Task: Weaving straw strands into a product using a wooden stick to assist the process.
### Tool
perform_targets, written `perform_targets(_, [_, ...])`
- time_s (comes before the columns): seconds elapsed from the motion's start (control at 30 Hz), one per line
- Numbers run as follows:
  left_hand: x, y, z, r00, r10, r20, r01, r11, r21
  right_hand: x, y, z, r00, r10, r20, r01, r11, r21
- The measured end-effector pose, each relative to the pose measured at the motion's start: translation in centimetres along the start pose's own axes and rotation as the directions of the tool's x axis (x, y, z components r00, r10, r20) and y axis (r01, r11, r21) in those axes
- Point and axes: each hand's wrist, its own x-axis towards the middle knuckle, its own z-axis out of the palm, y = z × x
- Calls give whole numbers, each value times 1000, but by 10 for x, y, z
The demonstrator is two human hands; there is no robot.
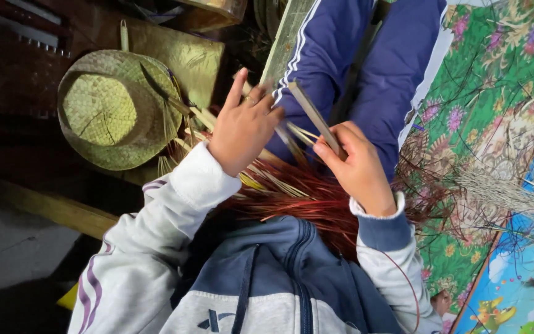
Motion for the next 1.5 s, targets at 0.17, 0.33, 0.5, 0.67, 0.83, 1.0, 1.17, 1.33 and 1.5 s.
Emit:
perform_targets(0.17, [13,0,-45,962,-157,222,249,836,-489,-31,-41,-25,994,25,-110,-18,998,59])
perform_targets(0.33, [20,20,-48,851,-29,525,509,-206,-836,-54,-45,23,967,-42,251,-166,645,746])
perform_targets(0.5, [-7,39,45,866,-48,497,464,-292,-836,-38,-32,62,955,260,143,-240,394,887])
perform_targets(0.67, [-14,38,48,821,-76,566,569,196,-799,-37,-4,10,939,345,-6,-32,105,994])
perform_targets(0.83, [-12,42,48,838,-217,500,546,346,-763,-91,6,-70,829,219,-515,2,919,394])
perform_targets(1.0, [-2,38,22,582,-143,800,682,-449,-577,-85,59,-115,705,427,-566,238,609,756])
perform_targets(1.17, [15,3,-23,904,142,404,136,-990,43,-36,112,-24,807,569,-157,173,27,985])
perform_targets(1.33, [62,23,-71,999,-25,27,-34,-908,417,-15,69,32,851,523,-57,-12,128,992])
perform_targets(1.5, [86,71,18,1000,21,-16,-25,515,-857,-11,34,30,885,465,-10,-54,124,991])
